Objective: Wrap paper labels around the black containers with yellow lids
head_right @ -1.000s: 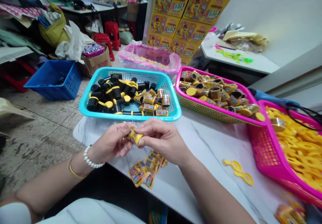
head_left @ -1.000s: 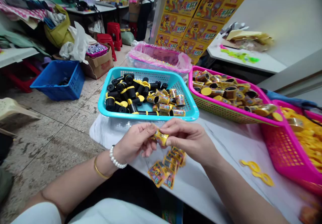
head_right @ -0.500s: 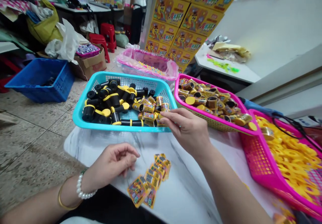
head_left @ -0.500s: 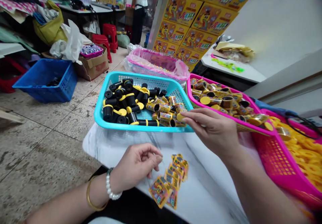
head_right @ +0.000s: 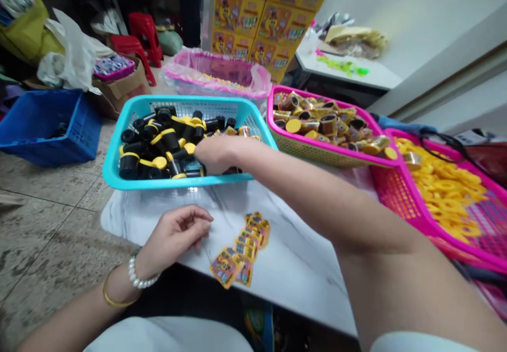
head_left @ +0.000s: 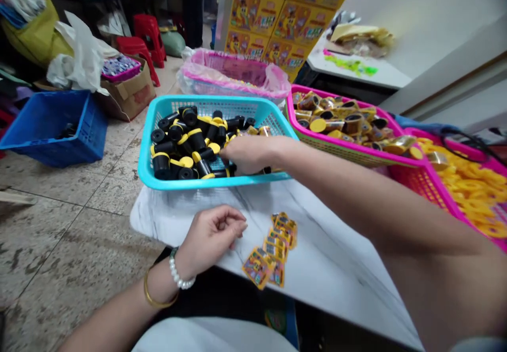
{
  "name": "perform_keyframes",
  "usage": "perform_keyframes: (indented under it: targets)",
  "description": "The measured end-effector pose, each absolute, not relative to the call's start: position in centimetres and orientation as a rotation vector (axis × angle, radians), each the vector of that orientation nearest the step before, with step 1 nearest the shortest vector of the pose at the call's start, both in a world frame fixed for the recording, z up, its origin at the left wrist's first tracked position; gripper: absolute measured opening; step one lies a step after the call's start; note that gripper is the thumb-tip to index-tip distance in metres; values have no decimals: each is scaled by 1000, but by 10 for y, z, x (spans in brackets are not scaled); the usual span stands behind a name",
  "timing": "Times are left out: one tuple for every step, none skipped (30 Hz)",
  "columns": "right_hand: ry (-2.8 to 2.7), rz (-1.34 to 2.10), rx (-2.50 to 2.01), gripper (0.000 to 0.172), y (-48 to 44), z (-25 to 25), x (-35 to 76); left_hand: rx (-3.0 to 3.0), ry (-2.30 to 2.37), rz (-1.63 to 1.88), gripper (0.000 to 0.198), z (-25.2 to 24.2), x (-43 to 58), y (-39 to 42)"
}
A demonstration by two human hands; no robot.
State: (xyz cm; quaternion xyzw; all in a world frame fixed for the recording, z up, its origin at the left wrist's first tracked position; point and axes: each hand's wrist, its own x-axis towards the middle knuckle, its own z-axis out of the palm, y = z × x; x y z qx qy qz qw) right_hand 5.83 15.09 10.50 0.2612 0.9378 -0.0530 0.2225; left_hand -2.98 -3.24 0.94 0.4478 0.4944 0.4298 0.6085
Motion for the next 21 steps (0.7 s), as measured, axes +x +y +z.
perform_keyframes:
  targets:
    - [2650, -165, 784, 35, 148, 110, 67, 1096, 1162, 1006, 24, 8, -31, -35]
    - [2747, -203, 858, 36, 143, 116, 78, 1198, 1189, 1025, 21, 6, -32, -39]
    - [2865, -255, 967, 37, 135, 122, 91, 1343, 1211, 1052, 18, 5, -32, -43]
    - [2962, -330, 1045, 37, 125, 127, 106, 1523, 1218, 1082, 15, 3, -32, -47]
    - [3019, -432, 1059, 37, 112, 131, 120, 1716, 1205, 1107, 13, 1, -32, -51]
    - [3047, -518, 1037, 38, 98, 132, 134, 1896, 1176, 1115, 12, -1, -30, -55]
    - [3065, -565, 1018, 39, 83, 130, 145, 2048, 1146, 1103, 12, -3, -29, -58]
    - [3059, -564, 1005, 40, 68, 125, 155, 2170, 1128, 1069, 12, -5, -26, -60]
    - [3007, -532, 986, 40, 54, 117, 161, 2262, 1134, 1021, 12, -6, -23, -61]
    - [2940, -488, 990, 39, 42, 109, 165, 2333, 1158, 966, 13, -8, -21, -62]
    - [2862, -434, 1010, 38, 33, 99, 166, 2391, 1189, 912, 14, -9, -18, -61]
    - [2784, -384, 1046, 38, 26, 91, 165, 2443, 1219, 861, 17, -10, -16, -61]
    - [2721, -343, 1096, 38, 23, 83, 162, 2486, 1246, 818, 18, -10, -14, -61]
    - [2675, -313, 1146, 38, 21, 78, 159, 2517, 1265, 786, 19, -10, -13, -60]
    - [2649, -292, 1193, 37, 21, 73, 155, 2533, 1275, 770, 19, -11, -12, -60]
    - [2639, -278, 1230, 35, 22, 71, 152, 2529, 1277, 768, 18, -10, -12, -60]
    - [2637, -268, 1254, 33, 23, 69, 149, 2512, 1268, 776, 15, -10, -12, -60]
    - [2639, -260, 1270, 31, 24, 67, 146, 2494, 1254, 783, 14, -10, -12, -60]
    - [2640, -253, 1285, 29, 25, 66, 144, 2487, 1242, 783, 13, -11, -12, -60]
    - [2638, -251, 1301, 29, 26, 65, 142, 2494, 1237, 773, 12, -11, -11, -60]
    - [2635, -255, 1315, 29, 26, 63, 140, 2511, 1242, 764, 13, -12, -10, -60]
